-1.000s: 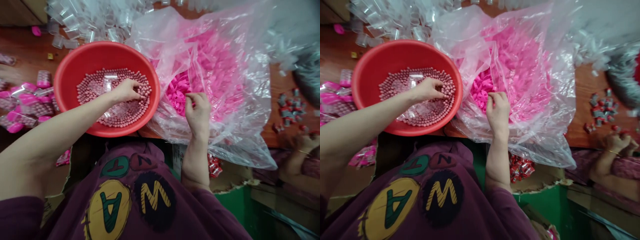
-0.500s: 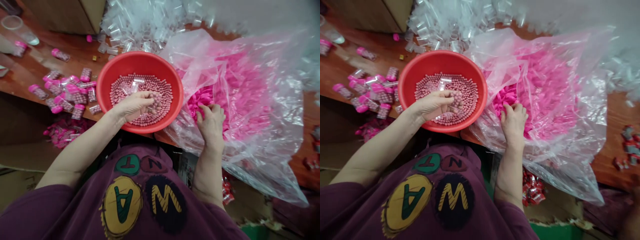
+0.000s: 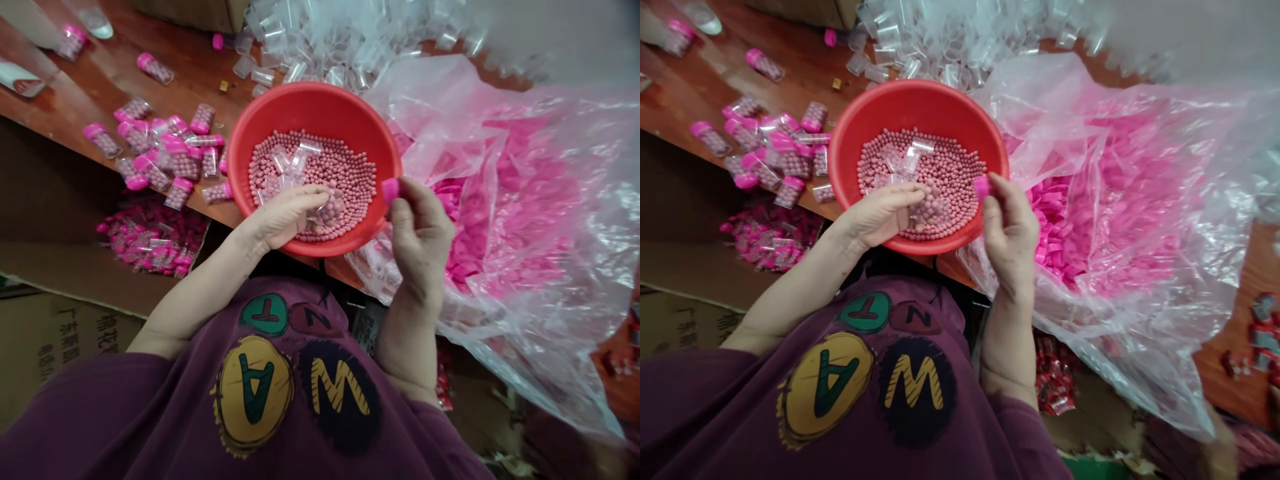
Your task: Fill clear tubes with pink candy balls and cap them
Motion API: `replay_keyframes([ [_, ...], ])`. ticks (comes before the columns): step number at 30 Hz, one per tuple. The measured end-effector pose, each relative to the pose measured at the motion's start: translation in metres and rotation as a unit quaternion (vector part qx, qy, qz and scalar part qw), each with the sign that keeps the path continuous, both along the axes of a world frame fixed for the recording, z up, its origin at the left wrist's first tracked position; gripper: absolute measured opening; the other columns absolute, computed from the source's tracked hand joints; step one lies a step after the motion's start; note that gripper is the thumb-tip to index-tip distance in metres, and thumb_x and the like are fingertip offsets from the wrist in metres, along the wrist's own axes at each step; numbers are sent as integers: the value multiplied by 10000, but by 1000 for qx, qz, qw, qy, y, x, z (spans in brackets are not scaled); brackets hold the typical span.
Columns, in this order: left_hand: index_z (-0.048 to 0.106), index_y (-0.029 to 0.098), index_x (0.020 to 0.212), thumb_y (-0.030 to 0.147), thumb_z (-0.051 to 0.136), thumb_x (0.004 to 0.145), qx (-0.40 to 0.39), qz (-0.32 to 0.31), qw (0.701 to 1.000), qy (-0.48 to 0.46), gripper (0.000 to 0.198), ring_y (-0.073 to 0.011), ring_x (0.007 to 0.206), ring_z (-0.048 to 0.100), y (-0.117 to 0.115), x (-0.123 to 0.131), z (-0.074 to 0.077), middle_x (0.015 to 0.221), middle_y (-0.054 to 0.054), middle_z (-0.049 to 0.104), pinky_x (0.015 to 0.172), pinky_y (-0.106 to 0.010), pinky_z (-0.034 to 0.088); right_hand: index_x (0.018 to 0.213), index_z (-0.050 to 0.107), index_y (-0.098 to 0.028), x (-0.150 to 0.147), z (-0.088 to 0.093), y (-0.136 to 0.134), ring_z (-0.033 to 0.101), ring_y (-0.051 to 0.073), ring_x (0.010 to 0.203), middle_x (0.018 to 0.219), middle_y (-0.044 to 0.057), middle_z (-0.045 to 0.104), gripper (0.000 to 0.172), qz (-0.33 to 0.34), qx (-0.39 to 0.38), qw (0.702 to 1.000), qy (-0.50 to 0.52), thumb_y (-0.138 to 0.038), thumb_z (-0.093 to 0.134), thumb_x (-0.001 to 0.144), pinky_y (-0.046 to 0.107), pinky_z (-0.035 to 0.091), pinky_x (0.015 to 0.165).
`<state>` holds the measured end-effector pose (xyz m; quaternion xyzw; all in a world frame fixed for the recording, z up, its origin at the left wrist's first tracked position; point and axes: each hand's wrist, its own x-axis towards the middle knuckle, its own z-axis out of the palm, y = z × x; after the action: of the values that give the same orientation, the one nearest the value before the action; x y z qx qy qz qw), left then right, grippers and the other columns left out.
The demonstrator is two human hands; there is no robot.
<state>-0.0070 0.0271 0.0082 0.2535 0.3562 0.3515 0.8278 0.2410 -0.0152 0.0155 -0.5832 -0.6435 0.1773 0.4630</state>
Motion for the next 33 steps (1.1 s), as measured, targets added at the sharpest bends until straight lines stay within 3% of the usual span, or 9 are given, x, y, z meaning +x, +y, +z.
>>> replay_keyframes([
  [4, 798, 188, 1030, 201, 746, 1005, -21, 5, 1000, -3, 59, -144, 838, 717, 0, 1, 7, 952, -49, 782, 682, -241, 532, 1315, 814, -359, -45, 10, 10, 773, 268, 1154, 1233, 47, 833, 261, 108, -16, 994, 4, -421, 659, 1114, 514, 643, 1089],
  [8, 726, 161, 893, 190, 690, 1050, -17, -11, 1000, -16, 164, -100, 673, 606, 1, 2, 8, 840, -29, 697, 622, -231, 495, 1282, 832, -325, -49, 8, 15, 777, 254, 1131, 1216, 60, 838, 249, 143, -17, 989, -17, -353, 660, 1105, 476, 651, 1047],
  [14, 700, 181, 872, 286, 708, 1034, 37, -31, 998, 37, 192, -124, 608, 538, 4, 3, -2, 774, -34, 621, 531, -266, 355, 1283, 844, -369, -36, 7, 16, 774, 264, 1116, 1199, 62, 825, 253, 156, -36, 982, -103, -371, 654, 1115, 478, 664, 1004],
  [18, 792, 180, 964, 247, 717, 1012, -9, -8, 999, 40, 111, -142, 686, 614, 5, 5, -4, 873, -60, 739, 584, -278, 445, 1272, 848, -347, -28, 4, 20, 758, 297, 1167, 1223, 78, 818, 265, 77, -2, 982, -174, -354, 631, 1120, 546, 634, 1073],
  [20, 810, 176, 969, 213, 719, 1016, -22, 11, 999, 23, 108, -138, 744, 653, 5, 6, -4, 903, -57, 760, 620, -265, 479, 1276, 841, -328, -32, 4, 21, 759, 295, 1151, 1223, 86, 818, 275, 51, 0, 987, -152, -348, 614, 1122, 544, 630, 1078],
  [25, 784, 173, 890, 202, 814, 983, 15, 40, 999, -2, 102, -100, 786, 660, 5, 7, -9, 872, -17, 748, 714, -222, 503, 1240, 846, -342, -56, 4, 20, 771, 245, 1040, 1143, 45, 836, 233, 95, -22, 995, -16, -354, 660, 1100, 464, 657, 996],
  [33, 804, 183, 984, 180, 776, 1004, 29, 52, 998, 32, 34, -102, 767, 641, 1, 7, -7, 875, -7, 707, 693, -218, 507, 1164, 890, -348, -62, -3, 20, 769, 223, 1008, 1091, 34, 837, 215, 106, -30, 993, 39, -320, 700, 1067, 424, 656, 970],
])
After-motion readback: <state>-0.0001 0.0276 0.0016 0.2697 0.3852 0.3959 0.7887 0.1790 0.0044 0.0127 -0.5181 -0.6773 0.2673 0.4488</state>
